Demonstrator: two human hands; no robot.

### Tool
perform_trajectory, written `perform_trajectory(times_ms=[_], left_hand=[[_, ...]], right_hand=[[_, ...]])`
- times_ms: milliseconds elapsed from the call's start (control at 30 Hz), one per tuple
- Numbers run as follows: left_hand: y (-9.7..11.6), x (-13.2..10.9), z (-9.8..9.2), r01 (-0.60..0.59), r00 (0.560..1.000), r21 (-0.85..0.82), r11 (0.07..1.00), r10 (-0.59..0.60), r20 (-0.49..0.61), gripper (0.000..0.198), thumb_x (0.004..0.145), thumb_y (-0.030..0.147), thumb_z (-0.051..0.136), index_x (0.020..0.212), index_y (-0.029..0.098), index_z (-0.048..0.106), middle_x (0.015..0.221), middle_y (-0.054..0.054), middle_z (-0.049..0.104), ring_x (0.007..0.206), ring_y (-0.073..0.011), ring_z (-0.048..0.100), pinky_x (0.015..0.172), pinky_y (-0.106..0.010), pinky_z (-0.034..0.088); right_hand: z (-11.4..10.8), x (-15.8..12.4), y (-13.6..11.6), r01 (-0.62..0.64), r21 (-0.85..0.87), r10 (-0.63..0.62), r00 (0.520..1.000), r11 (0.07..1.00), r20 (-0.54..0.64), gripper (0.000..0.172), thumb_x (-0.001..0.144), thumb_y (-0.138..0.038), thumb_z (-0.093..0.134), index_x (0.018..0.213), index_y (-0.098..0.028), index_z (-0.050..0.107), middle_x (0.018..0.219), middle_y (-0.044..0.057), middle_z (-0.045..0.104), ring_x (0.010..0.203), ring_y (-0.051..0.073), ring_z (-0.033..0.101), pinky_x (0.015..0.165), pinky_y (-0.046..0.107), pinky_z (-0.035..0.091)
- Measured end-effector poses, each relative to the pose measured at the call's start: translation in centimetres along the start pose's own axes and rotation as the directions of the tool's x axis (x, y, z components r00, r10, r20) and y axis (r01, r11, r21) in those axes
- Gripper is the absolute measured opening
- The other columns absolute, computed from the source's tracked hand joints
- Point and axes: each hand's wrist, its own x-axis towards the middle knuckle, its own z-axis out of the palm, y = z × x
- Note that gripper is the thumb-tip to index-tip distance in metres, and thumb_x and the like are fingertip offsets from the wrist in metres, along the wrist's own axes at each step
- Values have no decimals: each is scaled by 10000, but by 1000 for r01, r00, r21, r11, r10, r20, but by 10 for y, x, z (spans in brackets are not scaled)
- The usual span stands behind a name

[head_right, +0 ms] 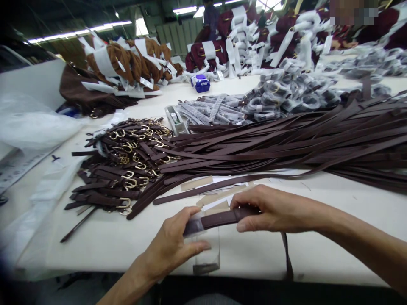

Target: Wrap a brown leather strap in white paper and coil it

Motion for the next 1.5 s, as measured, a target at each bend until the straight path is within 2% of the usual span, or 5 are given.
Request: perform_trajectory(times_ms=[300, 667, 1033, 1333, 1500], left_hand=[[3, 2, 20, 85, 996, 132, 988, -80, -41, 136, 802, 232, 561, 919, 203, 497, 748, -2, 601, 677, -167, 574, 589, -248, 369], [-15, -13, -20, 140, 990, -229, 963, -132, 50, 761, 621, 243, 765, 1265, 218, 360, 1112, -48, 537, 940, -158, 522, 851, -271, 397], [-10, -18, -18, 255, 966, 100, 962, -250, -61, 398, 686, 515, 657, 616, 169, 471, 553, 48, 455, 515, -92, 378, 483, -217, 239], [-13, -44, -49, 188, 980, -323, 928, -201, -7, 715, 683, 446, 701, 1272, 215, 369, 1248, -69, 485, 1068, -189, 489, 918, -283, 373], [-33, -57, -62, 312, 924, -601, 736, -381, 12, 255, 833, 386, 536, 904, 142, 565, 766, 3, 573, 676, -91, 496, 631, -192, 377]], right_hand=[[32, 45, -61, 28, -519, -94, 990, 854, -102, 131, 786, -194, 607, 908, -146, 595, 825, 76, 639, 670, 204, 582, 519, 282, 283], [10, 41, -36, -15, 209, 54, 982, 978, -182, 221, 798, -393, 559, 778, -173, 553, 629, -39, 485, 566, 94, 395, 502, 215, 288], [20, 45, -71, 167, -155, -193, 966, 974, -174, 57, 810, -218, 543, 860, -213, 569, 722, -33, 574, 623, 102, 481, 558, 228, 317], [28, 63, -73, 96, 236, -43, 974, 967, -221, 123, 761, -280, 582, 758, -167, 534, 631, -44, 479, 574, 93, 401, 514, 219, 305], [27, 63, -67, 115, 149, -74, 963, 982, -259, 107, 770, -282, 580, 766, -180, 547, 625, -49, 489, 571, 89, 402, 512, 219, 300]])
